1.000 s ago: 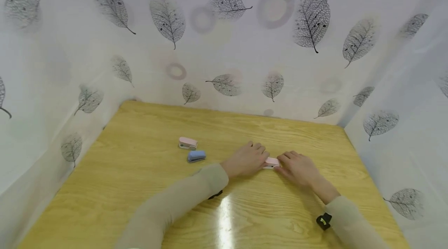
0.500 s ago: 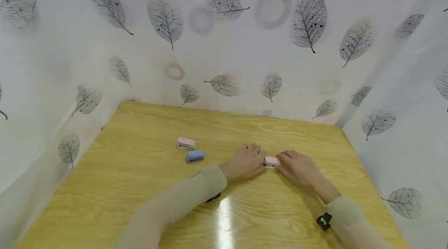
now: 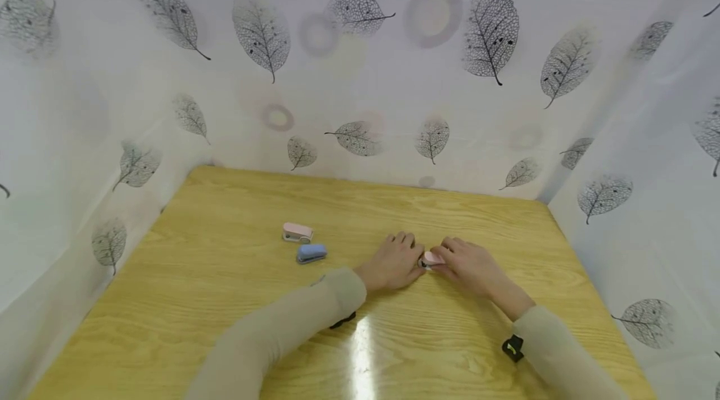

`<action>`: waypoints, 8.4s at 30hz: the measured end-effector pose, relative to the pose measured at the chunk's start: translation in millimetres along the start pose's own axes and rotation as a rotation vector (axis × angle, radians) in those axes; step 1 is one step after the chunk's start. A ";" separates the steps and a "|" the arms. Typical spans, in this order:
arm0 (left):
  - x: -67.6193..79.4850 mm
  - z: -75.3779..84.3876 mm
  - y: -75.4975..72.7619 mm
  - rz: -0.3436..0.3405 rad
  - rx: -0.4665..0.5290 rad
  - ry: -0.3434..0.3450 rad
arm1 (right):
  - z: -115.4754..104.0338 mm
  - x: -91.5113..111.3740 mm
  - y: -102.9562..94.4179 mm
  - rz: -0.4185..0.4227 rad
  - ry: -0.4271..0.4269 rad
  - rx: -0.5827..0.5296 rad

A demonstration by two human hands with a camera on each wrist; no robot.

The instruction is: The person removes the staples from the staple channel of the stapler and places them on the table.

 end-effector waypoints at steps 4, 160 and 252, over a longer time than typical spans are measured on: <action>-0.2 1.0 -1.7 0.017 0.010 -0.012 | -2.6 -4.7 -0.7 -0.013 -0.028 0.035; 0.5 8.5 -5.0 0.056 -0.042 -0.066 | 29.4 32.9 28.3 0.030 0.971 -0.836; 110.9 -90.5 -44.9 0.087 0.160 0.038 | -32.5 -17.2 6.6 0.114 0.657 -0.860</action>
Point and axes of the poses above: each hand's wrist, its own x-axis away from the middle knuckle, its own y-axis out of the palm, z = x × y, the point moved 10 cm from there along -x, towards the middle knuckle, and after that the axes turned 2 degrees about -y, right-handed, at the moved point
